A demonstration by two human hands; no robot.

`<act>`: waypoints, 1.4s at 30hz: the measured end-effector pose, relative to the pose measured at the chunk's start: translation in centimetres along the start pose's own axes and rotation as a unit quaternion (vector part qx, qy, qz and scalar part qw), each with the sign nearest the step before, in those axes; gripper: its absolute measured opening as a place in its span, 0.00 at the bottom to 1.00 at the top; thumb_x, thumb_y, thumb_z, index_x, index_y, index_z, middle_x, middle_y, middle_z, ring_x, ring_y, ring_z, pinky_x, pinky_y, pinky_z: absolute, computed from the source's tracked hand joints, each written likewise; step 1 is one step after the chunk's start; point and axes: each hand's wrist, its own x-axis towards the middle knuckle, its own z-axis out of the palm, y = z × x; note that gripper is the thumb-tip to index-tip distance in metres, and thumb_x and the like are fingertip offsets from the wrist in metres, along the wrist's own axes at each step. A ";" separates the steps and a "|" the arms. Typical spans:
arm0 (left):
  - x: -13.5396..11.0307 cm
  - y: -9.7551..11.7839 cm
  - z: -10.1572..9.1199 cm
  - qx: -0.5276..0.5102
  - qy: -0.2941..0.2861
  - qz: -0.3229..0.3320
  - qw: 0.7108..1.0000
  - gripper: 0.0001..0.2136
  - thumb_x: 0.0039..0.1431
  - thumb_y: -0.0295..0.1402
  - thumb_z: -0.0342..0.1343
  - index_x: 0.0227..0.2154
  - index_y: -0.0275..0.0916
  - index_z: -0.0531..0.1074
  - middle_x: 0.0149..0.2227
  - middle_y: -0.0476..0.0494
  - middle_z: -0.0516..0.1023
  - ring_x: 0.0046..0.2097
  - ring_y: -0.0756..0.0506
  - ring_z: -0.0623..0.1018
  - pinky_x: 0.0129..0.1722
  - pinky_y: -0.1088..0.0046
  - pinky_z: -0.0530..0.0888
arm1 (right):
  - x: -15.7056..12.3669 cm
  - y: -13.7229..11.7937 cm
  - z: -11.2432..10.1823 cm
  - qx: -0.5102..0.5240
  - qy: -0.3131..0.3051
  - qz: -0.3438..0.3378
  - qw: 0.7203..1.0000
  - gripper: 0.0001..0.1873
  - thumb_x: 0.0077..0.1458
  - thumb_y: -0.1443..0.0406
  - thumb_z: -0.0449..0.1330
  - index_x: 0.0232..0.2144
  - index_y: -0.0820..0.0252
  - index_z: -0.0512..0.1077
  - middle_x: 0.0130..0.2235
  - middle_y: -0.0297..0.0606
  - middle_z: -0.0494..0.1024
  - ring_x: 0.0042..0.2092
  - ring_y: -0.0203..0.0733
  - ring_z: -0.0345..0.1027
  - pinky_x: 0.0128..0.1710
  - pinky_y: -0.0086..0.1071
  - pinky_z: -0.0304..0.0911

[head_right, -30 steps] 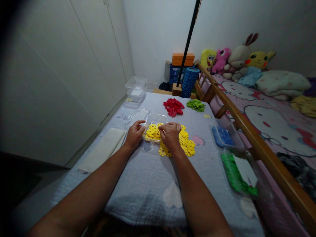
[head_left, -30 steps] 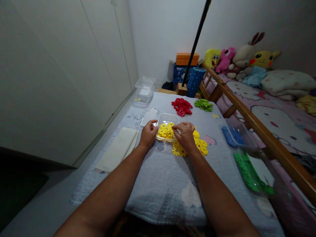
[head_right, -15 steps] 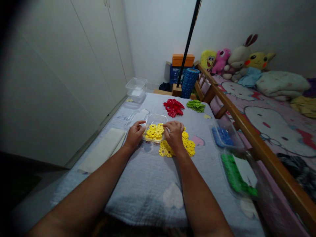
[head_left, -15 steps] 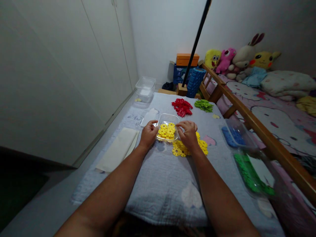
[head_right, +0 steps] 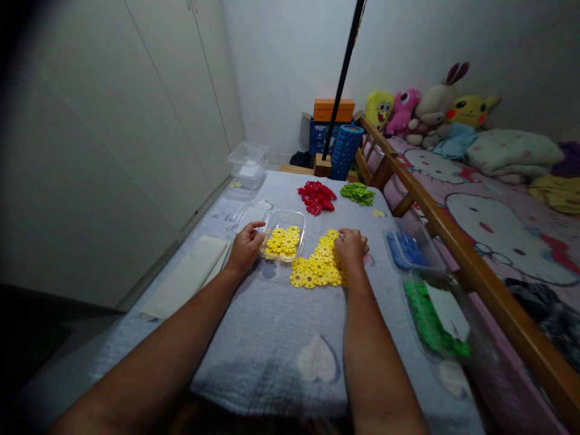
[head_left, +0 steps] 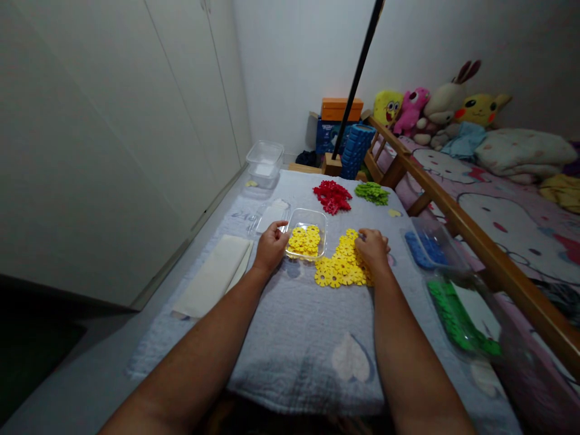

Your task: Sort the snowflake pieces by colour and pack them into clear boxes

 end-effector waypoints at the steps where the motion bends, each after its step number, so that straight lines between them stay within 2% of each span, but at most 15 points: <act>1: 0.0 0.0 0.0 -0.001 0.000 -0.001 1.000 0.20 0.54 0.37 0.54 0.48 0.35 0.75 0.23 0.57 0.61 0.26 0.50 0.64 0.28 0.74 0.61 | -0.1 0.0 0.1 -0.015 -0.010 -0.003 1.000 0.23 0.54 0.64 0.56 0.51 0.56 0.79 0.54 0.50 0.75 0.54 0.61 0.62 0.55 0.52 0.58; 6: 0.0 0.0 0.0 -0.007 0.001 -0.004 1.000 0.20 0.53 0.37 0.54 0.48 0.35 0.75 0.23 0.57 0.61 0.25 0.50 0.63 0.28 0.75 0.60 | -0.5 -0.3 0.5 -0.059 -0.026 -0.042 0.997 0.22 0.59 0.59 0.56 0.54 0.54 0.76 0.57 0.49 0.73 0.55 0.61 0.62 0.56 0.53 0.57; 9: 0.0 0.0 0.0 -0.004 0.002 -0.001 1.000 0.20 0.54 0.36 0.54 0.48 0.35 0.75 0.22 0.57 0.61 0.25 0.50 0.63 0.27 0.75 0.60 | -0.6 -0.5 0.4 -0.074 -0.039 -0.045 0.995 0.21 0.60 0.59 0.56 0.54 0.51 0.76 0.58 0.47 0.72 0.56 0.60 0.61 0.57 0.52 0.56; 18: -0.1 0.2 0.0 -0.005 0.002 0.001 1.000 0.19 0.54 0.37 0.54 0.48 0.34 0.75 0.21 0.57 0.59 0.25 0.51 0.62 0.27 0.75 0.59 | -0.4 -0.8 0.4 -0.059 -0.034 -0.029 0.997 0.21 0.55 0.63 0.56 0.50 0.55 0.78 0.55 0.51 0.72 0.56 0.61 0.62 0.56 0.53 0.57; 24: -0.2 0.2 0.1 -0.027 0.007 0.001 1.000 0.18 0.53 0.37 0.55 0.45 0.35 0.75 0.21 0.58 0.58 0.24 0.51 0.60 0.26 0.75 0.58 | -0.1 -0.2 1.2 -0.037 -0.032 -0.069 0.996 0.26 0.50 0.66 0.57 0.53 0.50 0.77 0.58 0.48 0.72 0.56 0.62 0.61 0.57 0.57 0.55; 28: -0.3 0.4 0.1 -0.043 0.010 -0.003 0.999 0.17 0.52 0.37 0.56 0.44 0.36 0.75 0.21 0.58 0.56 0.24 0.51 0.59 0.26 0.75 0.57 | 0.0 0.0 1.3 -0.023 -0.018 -0.075 0.997 0.23 0.47 0.66 0.59 0.47 0.49 0.80 0.54 0.47 0.74 0.54 0.59 0.62 0.57 0.55 0.55; 33: -0.2 0.3 0.1 -0.060 0.012 0.002 0.998 0.17 0.52 0.37 0.57 0.44 0.35 0.75 0.21 0.58 0.57 0.24 0.51 0.59 0.26 0.75 0.58 | 0.0 -0.4 0.8 -0.023 -0.008 -0.052 0.998 0.22 0.46 0.64 0.61 0.46 0.54 0.77 0.51 0.46 0.75 0.54 0.58 0.63 0.57 0.51 0.56; 36: -0.2 0.2 0.1 -0.059 0.013 0.000 0.998 0.17 0.52 0.37 0.56 0.44 0.34 0.75 0.21 0.58 0.57 0.24 0.51 0.59 0.26 0.75 0.58 | 0.1 -0.6 0.3 0.017 -0.008 -0.041 0.999 0.14 0.47 0.63 0.61 0.39 0.54 0.76 0.45 0.41 0.79 0.51 0.54 0.66 0.56 0.49 0.57; 39: -0.2 0.4 0.1 -0.048 0.014 -0.002 0.999 0.18 0.52 0.37 0.56 0.44 0.34 0.75 0.21 0.59 0.57 0.24 0.52 0.59 0.26 0.75 0.58 | 0.3 -0.7 -0.2 0.104 -0.008 -0.049 0.993 0.06 0.50 0.62 0.59 0.31 0.54 0.75 0.38 0.37 0.80 0.46 0.49 0.69 0.52 0.44 0.61; 42: -0.3 0.5 0.0 -0.037 0.017 -0.007 0.999 0.18 0.52 0.37 0.56 0.45 0.35 0.75 0.21 0.58 0.57 0.24 0.51 0.60 0.26 0.75 0.58 | 0.0 -1.5 -0.6 0.209 0.029 -0.107 0.972 0.08 0.53 0.59 0.58 0.30 0.56 0.74 0.36 0.38 0.79 0.42 0.46 0.70 0.50 0.40 0.63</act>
